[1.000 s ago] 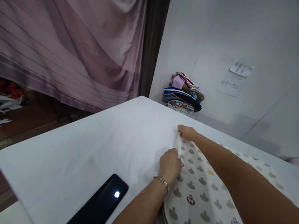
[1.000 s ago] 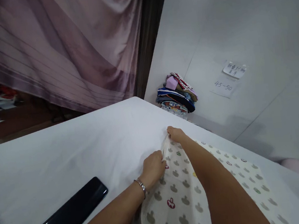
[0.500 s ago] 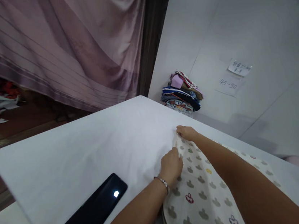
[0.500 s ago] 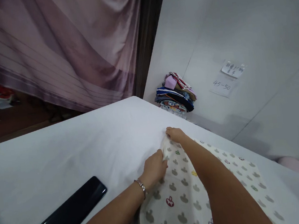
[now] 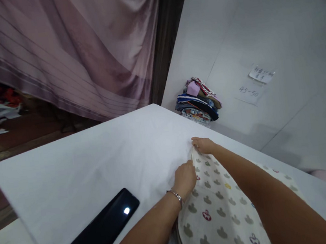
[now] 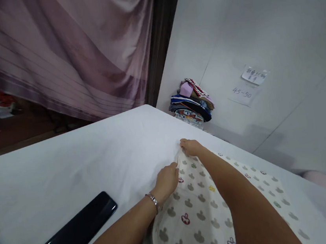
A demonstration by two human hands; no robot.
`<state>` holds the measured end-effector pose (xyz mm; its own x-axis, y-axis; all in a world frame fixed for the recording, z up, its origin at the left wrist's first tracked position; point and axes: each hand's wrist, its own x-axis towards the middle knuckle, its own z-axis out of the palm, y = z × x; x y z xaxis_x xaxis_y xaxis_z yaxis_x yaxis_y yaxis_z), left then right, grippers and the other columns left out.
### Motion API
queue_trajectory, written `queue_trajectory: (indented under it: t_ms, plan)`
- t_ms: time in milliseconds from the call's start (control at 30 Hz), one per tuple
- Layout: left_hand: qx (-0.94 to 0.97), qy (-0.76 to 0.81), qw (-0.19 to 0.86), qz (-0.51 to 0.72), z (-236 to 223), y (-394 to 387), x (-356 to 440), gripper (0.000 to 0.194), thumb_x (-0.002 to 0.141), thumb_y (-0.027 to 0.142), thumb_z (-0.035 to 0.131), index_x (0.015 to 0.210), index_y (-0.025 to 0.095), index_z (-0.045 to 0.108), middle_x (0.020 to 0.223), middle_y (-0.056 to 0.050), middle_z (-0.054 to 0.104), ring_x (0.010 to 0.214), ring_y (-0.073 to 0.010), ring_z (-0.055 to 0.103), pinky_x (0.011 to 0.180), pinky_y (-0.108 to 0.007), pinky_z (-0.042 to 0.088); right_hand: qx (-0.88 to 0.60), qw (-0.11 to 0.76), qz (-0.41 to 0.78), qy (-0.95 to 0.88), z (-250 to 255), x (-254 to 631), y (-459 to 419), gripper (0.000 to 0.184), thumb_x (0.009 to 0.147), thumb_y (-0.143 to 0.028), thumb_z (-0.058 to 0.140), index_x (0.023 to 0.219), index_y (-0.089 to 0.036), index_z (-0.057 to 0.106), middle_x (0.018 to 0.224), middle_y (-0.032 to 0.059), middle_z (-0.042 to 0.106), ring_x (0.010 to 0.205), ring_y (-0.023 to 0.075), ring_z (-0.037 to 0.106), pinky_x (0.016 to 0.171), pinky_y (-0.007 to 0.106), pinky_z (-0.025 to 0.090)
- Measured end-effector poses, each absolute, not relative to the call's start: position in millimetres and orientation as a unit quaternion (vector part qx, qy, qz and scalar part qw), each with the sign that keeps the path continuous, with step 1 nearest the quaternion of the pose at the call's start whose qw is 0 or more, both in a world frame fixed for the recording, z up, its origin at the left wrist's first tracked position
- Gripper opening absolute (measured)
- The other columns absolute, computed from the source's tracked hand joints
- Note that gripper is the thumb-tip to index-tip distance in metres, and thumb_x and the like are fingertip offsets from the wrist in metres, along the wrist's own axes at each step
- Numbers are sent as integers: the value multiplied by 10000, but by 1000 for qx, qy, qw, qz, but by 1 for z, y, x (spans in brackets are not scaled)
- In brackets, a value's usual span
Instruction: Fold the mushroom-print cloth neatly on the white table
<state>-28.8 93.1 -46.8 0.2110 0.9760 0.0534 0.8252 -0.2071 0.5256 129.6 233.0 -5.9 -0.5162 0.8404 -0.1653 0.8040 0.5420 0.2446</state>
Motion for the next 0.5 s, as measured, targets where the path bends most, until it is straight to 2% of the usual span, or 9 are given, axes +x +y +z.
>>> queue_trajectory:
  t_ms: [233, 400, 500]
  plan:
    - [755, 596, 213, 168, -44, 92, -28, 186, 864, 150, 431, 994, 160, 563, 936, -112, 653, 908, -205, 624, 754, -290, 448, 478, 135, 62, 866, -4, 125, 233, 194, 785, -162, 444, 905, -206, 590, 1203, 43, 565, 977, 183, 574, 764, 256, 423]
    - [743, 609, 227, 161, -46, 95, -27, 241, 892, 138, 350, 972, 161, 576, 909, -104, 658, 846, -191, 634, 696, -274, 457, 492, 146, 64, 856, 1, 119, 231, 202, 770, -159, 451, 907, -205, 593, 1120, 42, 607, 945, 185, 580, 732, 248, 411]
    - [744, 612, 220, 155, -45, 94, -28, 239, 870, 118, 382, 1003, 141, 581, 926, -130, 645, 888, -202, 624, 741, -292, 458, 503, 160, 64, 847, 2, 115, 233, 218, 755, -165, 465, 925, -195, 599, 1076, 57, 629, 903, 193, 595, 700, 253, 411]
